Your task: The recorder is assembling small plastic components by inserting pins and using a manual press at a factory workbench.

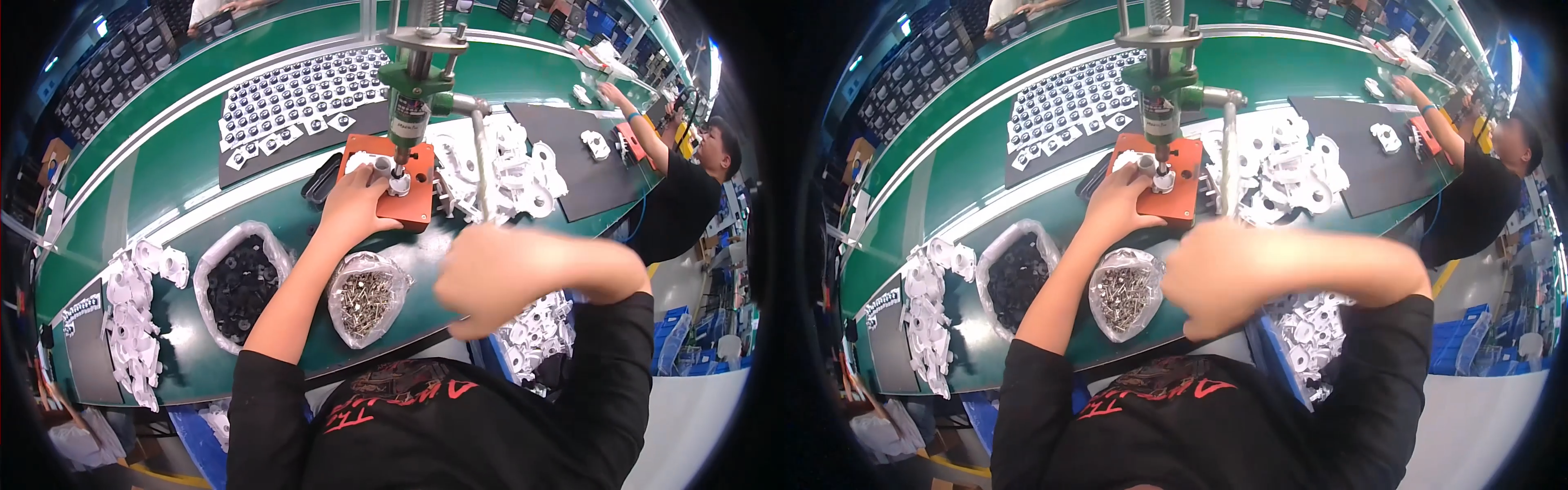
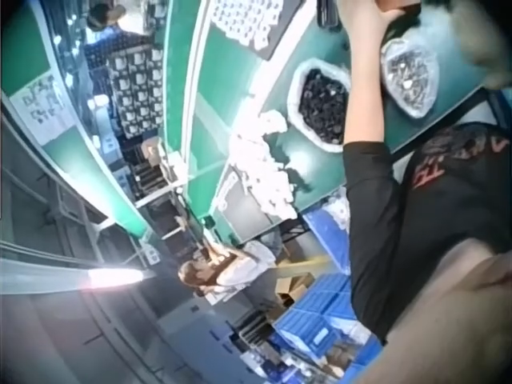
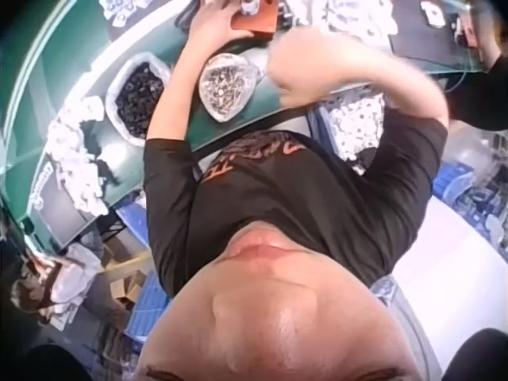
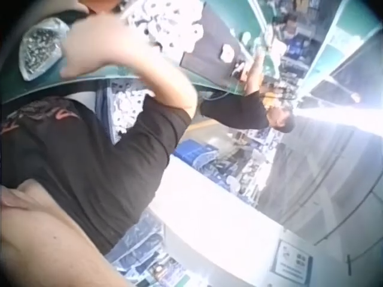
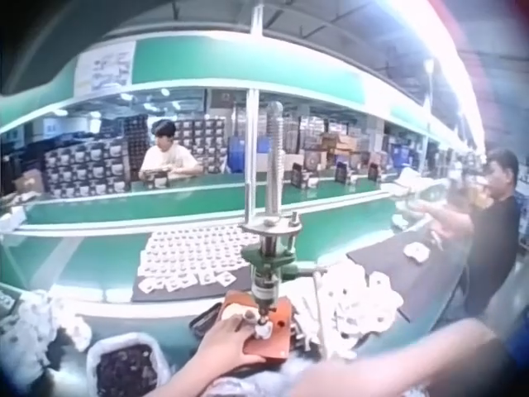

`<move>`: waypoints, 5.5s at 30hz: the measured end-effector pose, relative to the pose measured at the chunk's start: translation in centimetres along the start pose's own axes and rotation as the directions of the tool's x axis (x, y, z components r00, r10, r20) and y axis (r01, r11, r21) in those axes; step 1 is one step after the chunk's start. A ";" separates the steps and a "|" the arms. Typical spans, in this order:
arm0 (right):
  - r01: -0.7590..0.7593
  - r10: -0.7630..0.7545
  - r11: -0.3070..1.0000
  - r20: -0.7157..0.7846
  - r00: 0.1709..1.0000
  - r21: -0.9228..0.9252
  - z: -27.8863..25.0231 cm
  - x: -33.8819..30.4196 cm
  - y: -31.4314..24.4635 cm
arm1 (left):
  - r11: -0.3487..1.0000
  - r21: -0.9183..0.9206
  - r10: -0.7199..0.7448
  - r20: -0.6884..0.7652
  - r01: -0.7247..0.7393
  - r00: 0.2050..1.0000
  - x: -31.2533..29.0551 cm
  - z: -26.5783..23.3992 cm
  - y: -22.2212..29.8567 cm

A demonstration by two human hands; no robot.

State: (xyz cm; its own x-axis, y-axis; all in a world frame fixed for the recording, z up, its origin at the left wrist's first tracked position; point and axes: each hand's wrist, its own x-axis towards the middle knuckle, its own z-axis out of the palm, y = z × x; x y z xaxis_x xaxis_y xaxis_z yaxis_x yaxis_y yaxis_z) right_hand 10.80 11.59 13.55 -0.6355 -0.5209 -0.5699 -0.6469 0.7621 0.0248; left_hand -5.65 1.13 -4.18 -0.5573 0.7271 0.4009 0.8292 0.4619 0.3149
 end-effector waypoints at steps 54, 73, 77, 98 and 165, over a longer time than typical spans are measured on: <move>0.249 0.866 0.498 -0.459 -0.199 0.831 24.5 3.0 -1.3 | 0.741 -0.526 -0.583 -0.195 0.417 0.789 -13.0 -12.0 -25.0; 0.947 0.997 -0.073 0.021 0.070 0.313 25.2 0.0 1.0 | 0.615 0.149 -0.758 -0.158 0.774 0.633 -31.7 -17.7 -26.1; 0.910 0.893 -0.407 -0.172 0.415 0.083 23.7 -0.2 -0.1 | 0.340 0.143 -0.891 -0.267 0.929 0.367 -31.3 -14.7 -24.9; 0.527 0.446 0.613 -0.809 0.383 0.588 5.5 4.4 -10.1 | 0.316 -0.940 -0.436 -0.024 0.128 0.899 -18.4 -15.9 3.0; 0.211 0.395 0.857 -0.862 0.318 0.470 8.4 12.8 -10.5 | 0.997 -0.053 0.062 0.011 -0.061 0.998 -6.3 -12.1 -1.5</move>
State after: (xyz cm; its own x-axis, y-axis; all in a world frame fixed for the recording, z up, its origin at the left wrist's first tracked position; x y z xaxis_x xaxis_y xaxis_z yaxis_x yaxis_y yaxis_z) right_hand 12.96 0.17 -0.88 -0.8208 -0.1958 0.5366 -0.4901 0.7239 -0.4855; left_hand -3.95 -10.30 3.18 -0.5047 0.7597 0.4100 0.8580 0.3893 0.3350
